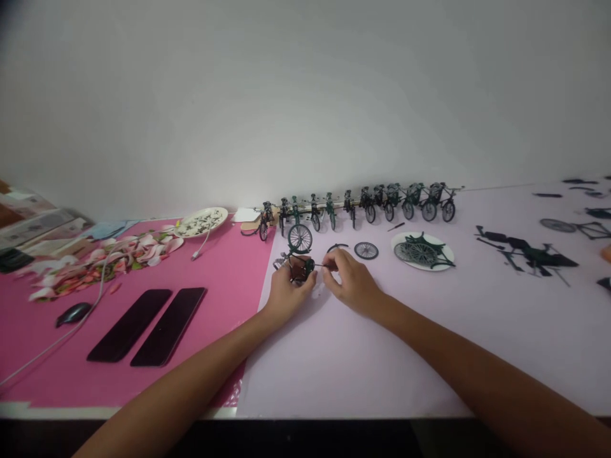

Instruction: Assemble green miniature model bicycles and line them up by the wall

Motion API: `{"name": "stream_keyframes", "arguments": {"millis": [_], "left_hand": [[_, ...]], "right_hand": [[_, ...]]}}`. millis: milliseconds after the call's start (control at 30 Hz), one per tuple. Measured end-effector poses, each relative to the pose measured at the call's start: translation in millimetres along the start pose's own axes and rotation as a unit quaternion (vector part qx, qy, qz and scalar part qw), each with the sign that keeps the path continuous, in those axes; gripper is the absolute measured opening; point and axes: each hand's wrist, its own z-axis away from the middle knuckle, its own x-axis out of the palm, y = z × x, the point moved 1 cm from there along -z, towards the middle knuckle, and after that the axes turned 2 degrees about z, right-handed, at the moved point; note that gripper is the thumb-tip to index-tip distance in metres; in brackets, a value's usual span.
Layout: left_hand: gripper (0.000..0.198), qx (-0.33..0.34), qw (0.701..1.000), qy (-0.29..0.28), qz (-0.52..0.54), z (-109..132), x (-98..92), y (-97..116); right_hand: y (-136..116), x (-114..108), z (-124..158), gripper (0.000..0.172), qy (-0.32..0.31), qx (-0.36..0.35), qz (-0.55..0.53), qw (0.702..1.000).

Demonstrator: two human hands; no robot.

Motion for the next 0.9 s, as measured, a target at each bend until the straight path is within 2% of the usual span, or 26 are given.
{"name": "stream_keyframes", "arguments": {"millis": [233,533,600,700,900], "left_hand": [[0.029,-0.009,1.000,0.000,-0.005,-1.9,-1.5,-1.1],[0.029,-0.020,1.000,-0.019,-0.001,-0.5,-1.3,-2.2],[0.030,-0.019,1.000,-0.022,0.005,-0.5,-1.0,-2.4],[0.031,-0.024,1.000,-0.014,0.010,-1.1,-1.0,-2.8],[0.031,-0.021,1.000,-0.005,-0.001,-1.3,-1.2,-3.1]], "right_hand": [[7.6,4.9,-0.3,0.003,-0.008,-0.020,0.018,1.000],[4.9,2.4,-1.8,0.030,-0.004,-0.029,0.144,0.989],[1.3,0.6,-1.6,0.026,-0.009,-0.020,0.127,0.992],[-3.5,-1.9,-0.7,0.010,-0.019,-0.001,0.067,0.998],[-2.4,-3.4,-1.1,0.004,-0.043,0.008,0.019,0.999]]}}
